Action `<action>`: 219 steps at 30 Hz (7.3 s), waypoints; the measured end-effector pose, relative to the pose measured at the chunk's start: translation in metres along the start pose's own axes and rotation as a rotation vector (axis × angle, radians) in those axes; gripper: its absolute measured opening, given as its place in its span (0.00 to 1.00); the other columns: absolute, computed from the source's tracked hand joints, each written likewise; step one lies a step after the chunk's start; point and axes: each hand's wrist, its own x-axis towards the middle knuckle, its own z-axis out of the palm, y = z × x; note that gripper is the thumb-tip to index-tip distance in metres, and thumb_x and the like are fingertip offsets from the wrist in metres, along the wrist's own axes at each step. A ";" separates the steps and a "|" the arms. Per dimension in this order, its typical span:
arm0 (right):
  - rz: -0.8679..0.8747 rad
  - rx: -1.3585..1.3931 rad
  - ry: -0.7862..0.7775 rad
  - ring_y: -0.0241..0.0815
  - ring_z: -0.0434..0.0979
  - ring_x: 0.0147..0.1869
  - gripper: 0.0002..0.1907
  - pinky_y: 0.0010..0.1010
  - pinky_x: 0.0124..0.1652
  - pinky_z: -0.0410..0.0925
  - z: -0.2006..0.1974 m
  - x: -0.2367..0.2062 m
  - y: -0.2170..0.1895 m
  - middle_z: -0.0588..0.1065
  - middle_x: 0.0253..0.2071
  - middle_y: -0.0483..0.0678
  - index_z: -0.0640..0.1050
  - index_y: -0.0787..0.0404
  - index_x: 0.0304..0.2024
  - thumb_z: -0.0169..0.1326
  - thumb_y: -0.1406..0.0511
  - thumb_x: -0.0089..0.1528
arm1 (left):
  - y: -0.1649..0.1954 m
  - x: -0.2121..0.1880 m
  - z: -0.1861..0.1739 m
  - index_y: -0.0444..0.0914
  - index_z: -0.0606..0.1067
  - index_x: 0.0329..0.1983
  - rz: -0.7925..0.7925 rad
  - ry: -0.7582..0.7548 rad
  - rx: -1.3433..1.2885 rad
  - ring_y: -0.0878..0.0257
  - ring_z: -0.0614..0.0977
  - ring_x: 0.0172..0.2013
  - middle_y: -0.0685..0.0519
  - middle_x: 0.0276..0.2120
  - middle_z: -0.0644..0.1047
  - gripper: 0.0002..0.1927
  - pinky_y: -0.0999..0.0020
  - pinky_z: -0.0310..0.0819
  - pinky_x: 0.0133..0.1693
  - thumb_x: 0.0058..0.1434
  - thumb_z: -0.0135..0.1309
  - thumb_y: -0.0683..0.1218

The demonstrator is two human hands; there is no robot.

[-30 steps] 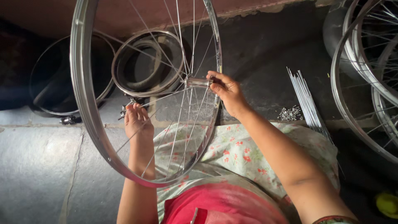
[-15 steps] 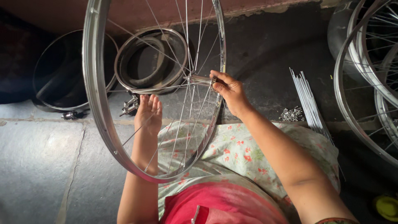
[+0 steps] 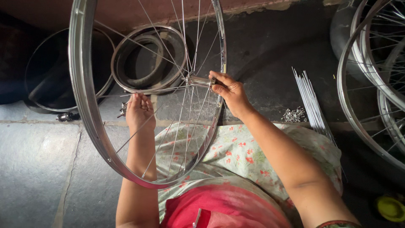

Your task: The person inserts bicycle spokes into the hub and rim of a bicycle wheel, threading them through the holes and securing them by hand. The person repeats this process for multiple spokes, gradually building the wheel structure.

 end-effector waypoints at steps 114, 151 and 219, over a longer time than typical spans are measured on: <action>1.207 -1.683 0.061 0.59 0.78 0.55 0.14 0.49 0.52 0.71 -0.164 -0.035 -0.033 0.79 0.51 0.56 0.84 0.54 0.49 0.61 0.66 0.60 | 0.114 -0.055 0.158 0.36 0.71 0.44 0.159 -0.791 0.929 0.66 0.76 0.33 0.50 0.33 0.78 0.14 0.71 0.69 0.37 0.54 0.52 0.33; 1.252 -1.634 0.148 0.59 0.76 0.62 0.17 0.47 0.56 0.71 -0.153 -0.022 -0.042 0.76 0.58 0.59 0.82 0.62 0.53 0.56 0.67 0.62 | 0.102 -0.037 0.172 0.34 0.75 0.36 -0.065 -0.919 0.869 0.67 0.71 0.28 0.52 0.30 0.76 0.08 0.72 0.64 0.31 0.53 0.51 0.33; -0.170 -0.292 -0.342 0.40 0.75 0.48 0.06 0.31 0.48 0.71 0.059 -0.176 -0.139 0.75 0.44 0.48 0.83 0.63 0.40 0.65 0.69 0.61 | -0.076 -0.074 0.081 0.30 0.82 0.38 -0.182 -1.218 0.022 0.61 0.81 0.39 0.48 0.38 0.81 0.06 0.66 0.76 0.43 0.63 0.65 0.40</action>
